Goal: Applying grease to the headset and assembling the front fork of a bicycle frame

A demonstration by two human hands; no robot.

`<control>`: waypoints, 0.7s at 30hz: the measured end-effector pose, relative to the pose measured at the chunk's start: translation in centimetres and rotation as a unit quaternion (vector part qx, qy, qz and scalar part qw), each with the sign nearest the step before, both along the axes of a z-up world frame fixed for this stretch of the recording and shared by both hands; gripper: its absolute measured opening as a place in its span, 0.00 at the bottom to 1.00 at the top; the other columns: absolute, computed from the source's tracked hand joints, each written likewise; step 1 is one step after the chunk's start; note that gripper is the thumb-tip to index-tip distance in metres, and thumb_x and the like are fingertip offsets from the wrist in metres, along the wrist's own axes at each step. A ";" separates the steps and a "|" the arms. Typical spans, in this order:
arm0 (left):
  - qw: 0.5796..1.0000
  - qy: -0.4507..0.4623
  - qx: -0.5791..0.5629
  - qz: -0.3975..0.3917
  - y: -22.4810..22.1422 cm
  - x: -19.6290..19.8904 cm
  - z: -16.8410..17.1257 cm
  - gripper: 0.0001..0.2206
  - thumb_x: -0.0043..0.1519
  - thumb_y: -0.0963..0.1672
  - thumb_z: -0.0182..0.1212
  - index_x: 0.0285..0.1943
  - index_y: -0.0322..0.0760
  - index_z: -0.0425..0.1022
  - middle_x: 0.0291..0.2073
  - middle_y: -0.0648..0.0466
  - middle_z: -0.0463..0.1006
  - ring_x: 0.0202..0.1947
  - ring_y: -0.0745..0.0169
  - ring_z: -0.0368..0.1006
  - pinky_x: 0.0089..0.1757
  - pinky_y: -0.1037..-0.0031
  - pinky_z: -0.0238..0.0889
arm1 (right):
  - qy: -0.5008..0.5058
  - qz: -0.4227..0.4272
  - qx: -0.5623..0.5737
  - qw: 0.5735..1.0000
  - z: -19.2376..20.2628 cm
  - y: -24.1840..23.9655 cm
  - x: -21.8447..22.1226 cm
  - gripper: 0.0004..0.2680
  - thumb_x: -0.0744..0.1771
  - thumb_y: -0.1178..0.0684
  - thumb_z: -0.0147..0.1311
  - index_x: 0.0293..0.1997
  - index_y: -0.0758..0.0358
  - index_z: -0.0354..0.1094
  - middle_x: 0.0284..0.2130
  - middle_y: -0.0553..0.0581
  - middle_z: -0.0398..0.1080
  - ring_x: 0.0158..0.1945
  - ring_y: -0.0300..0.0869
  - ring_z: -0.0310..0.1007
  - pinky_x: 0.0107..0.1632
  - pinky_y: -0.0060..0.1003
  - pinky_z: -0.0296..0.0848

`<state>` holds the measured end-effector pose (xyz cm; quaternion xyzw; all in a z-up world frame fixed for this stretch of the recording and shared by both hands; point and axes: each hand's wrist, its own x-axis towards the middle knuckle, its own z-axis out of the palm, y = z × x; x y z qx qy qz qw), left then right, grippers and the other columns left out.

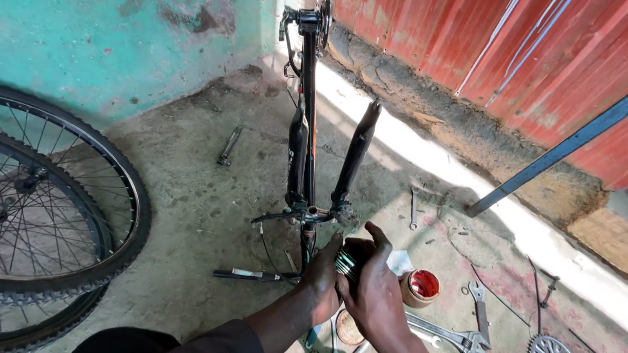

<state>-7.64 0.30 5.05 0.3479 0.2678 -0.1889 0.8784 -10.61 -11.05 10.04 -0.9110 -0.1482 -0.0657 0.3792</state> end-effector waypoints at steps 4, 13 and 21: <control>0.998 -0.058 0.007 0.020 0.1 -0.9 -2.2 0.15 0.70 0.47 0.46 0.41 0.34 0.77 0.34 0.52 0.78 0.31 0.63 0.69 0.32 0.74 0.58 | -0.018 0.031 0.017 0.999 -0.3 -0.1 -1.3 0.35 0.65 0.42 0.57 0.72 0.71 0.33 0.49 0.64 0.75 0.47 0.53 0.80 0.45 0.46 0.75; 0.988 -0.034 0.115 0.094 4.2 -1.1 -5.3 0.10 0.64 0.45 0.59 0.39 0.31 0.79 0.24 0.41 0.80 0.19 0.48 0.78 0.24 0.66 0.71 | -0.009 0.039 0.075 0.996 1.2 -2.1 -0.5 0.32 0.65 0.47 0.61 0.70 0.69 0.38 0.52 0.67 0.74 0.49 0.67 0.77 0.49 0.62 0.75; 0.982 -0.093 0.133 0.095 9.0 -2.3 3.3 0.06 0.57 0.42 0.64 0.35 0.31 0.76 0.25 0.39 0.79 0.23 0.47 0.79 0.29 0.59 0.77 | 0.024 -0.116 0.185 0.976 -4.7 -3.3 4.0 0.33 0.64 0.57 0.65 0.68 0.73 0.36 0.45 0.71 0.74 0.51 0.64 0.77 0.48 0.51 0.79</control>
